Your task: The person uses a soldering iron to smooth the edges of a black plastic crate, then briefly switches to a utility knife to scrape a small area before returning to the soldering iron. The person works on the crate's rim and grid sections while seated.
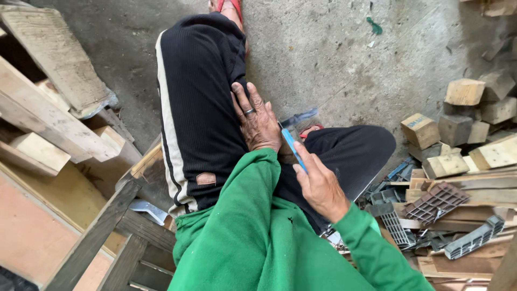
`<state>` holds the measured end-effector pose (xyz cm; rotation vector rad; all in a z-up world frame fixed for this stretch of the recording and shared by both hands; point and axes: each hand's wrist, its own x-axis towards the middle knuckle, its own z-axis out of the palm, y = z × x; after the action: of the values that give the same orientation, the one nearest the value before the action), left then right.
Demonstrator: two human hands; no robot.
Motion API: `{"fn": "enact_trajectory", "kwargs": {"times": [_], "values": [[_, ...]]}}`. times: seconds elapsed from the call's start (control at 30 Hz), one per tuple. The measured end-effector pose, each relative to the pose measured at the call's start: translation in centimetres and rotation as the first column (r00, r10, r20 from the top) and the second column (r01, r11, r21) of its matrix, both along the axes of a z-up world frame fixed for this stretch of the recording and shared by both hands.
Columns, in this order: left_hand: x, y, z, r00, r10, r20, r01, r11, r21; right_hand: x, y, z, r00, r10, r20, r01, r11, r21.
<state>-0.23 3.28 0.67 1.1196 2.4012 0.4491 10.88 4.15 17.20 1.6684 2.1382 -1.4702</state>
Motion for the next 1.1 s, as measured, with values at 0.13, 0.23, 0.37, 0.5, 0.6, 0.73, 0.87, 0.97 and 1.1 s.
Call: {"fn": "enact_trajectory", "kwargs": {"times": [0.13,0.23,0.37,0.5,0.6,0.73,0.87,0.97,1.1], "values": [[-0.1,-0.5,0.6,1.000,-0.002,0.016,0.003,0.999,-0.048,-0.5,0.6,1.2,0.996,-0.009,-0.089,0.014,0.999,0.052],[-0.1,-0.6,1.2,0.997,0.018,0.073,-0.010,0.995,-0.103,-0.8,1.4,2.8,0.999,-0.039,0.015,0.039,0.998,-0.052],[-1.0,0.9,0.2,0.999,-0.036,-0.011,0.036,0.999,-0.017,-1.5,2.0,2.5,0.999,0.012,-0.052,-0.008,0.997,0.080],[-0.2,-1.0,0.3,0.999,-0.034,-0.039,0.034,0.999,-0.004,-0.7,0.1,3.1,0.998,0.032,-0.045,-0.027,0.995,0.098],[0.2,-0.5,-0.2,0.999,-0.023,-0.048,0.025,0.999,0.040,-1.0,0.4,3.8,0.999,0.025,0.023,-0.026,0.999,0.024],[-0.5,-0.4,-0.7,0.999,-0.028,-0.021,0.028,1.000,0.007,-1.8,1.6,3.3,0.999,0.053,0.006,-0.054,0.995,0.080],[-0.2,-0.9,0.1,1.000,-0.014,0.012,0.014,0.999,0.036,-1.2,2.0,-3.3,0.999,0.001,0.032,0.000,1.000,-0.018],[-1.3,0.5,0.2,1.000,-0.026,-0.006,0.026,0.999,0.043,-0.2,1.6,-6.4,0.988,-0.083,-0.133,0.090,0.995,0.043],[0.2,-2.2,1.0,1.000,-0.016,0.016,0.016,1.000,0.019,0.6,-1.2,-4.7,0.973,-0.159,-0.168,0.167,0.985,0.032]]}}
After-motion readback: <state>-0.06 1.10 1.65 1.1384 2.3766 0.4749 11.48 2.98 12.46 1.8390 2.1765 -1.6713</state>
